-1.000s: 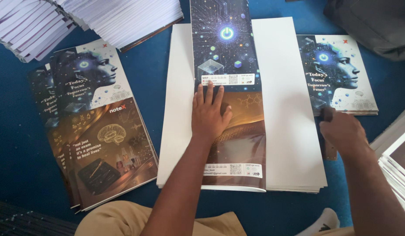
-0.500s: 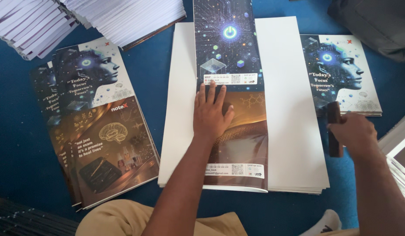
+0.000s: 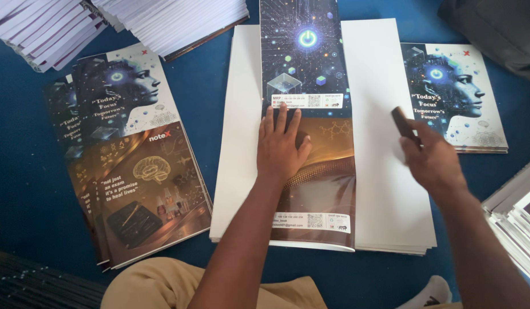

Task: The person is binding books by hand. They place a printed cover onto a stack of blank white pages, fold the cover over the pages, and use a small wooden block to press and smooth the spine area to secure the binding. This process is repeated for multiple books.

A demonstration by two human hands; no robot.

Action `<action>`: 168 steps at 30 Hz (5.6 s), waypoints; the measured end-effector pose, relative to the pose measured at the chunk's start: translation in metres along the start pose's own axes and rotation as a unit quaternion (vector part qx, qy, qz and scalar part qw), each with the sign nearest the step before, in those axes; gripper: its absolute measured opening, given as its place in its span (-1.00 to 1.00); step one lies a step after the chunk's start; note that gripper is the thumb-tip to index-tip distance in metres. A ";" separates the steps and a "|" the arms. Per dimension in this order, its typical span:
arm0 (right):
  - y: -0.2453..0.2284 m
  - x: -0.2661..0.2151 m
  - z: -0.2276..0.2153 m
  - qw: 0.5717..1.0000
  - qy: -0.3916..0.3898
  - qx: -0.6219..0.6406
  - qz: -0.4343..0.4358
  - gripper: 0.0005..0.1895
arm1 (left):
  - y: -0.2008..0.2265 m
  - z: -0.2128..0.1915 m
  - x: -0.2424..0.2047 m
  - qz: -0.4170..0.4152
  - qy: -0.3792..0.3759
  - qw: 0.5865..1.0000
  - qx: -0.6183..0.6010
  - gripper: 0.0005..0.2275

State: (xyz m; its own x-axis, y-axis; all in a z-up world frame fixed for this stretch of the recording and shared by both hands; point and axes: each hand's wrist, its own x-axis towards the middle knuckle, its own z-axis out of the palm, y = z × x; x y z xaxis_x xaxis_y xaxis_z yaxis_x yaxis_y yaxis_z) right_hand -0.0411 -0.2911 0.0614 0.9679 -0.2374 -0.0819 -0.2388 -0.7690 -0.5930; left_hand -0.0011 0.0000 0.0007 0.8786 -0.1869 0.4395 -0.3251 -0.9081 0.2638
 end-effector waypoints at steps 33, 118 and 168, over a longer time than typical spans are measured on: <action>-0.056 -0.036 0.030 0.976 -0.104 -0.129 -0.138 -0.45 | 0.000 0.000 0.001 -0.008 -0.015 1.000 -0.006 -0.43; -0.038 0.083 0.064 0.938 0.016 -0.234 -0.256 -0.80 | 0.002 -0.005 0.005 -0.025 -0.065 0.998 0.004 -0.40; -0.062 0.206 0.076 0.954 0.005 -0.258 -0.151 -0.80 | 0.004 -0.013 0.008 -0.028 -0.065 0.997 -0.032 -0.41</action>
State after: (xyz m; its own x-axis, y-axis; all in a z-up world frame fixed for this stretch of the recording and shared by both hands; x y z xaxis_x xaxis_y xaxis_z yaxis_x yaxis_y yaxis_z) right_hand 0.1786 -0.2473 0.0201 0.9985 0.0373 0.0394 0.0415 -0.9926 -0.1138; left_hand -0.0002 -0.0002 0.0167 0.9324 -0.1871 0.3093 -0.2922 -0.8939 0.3400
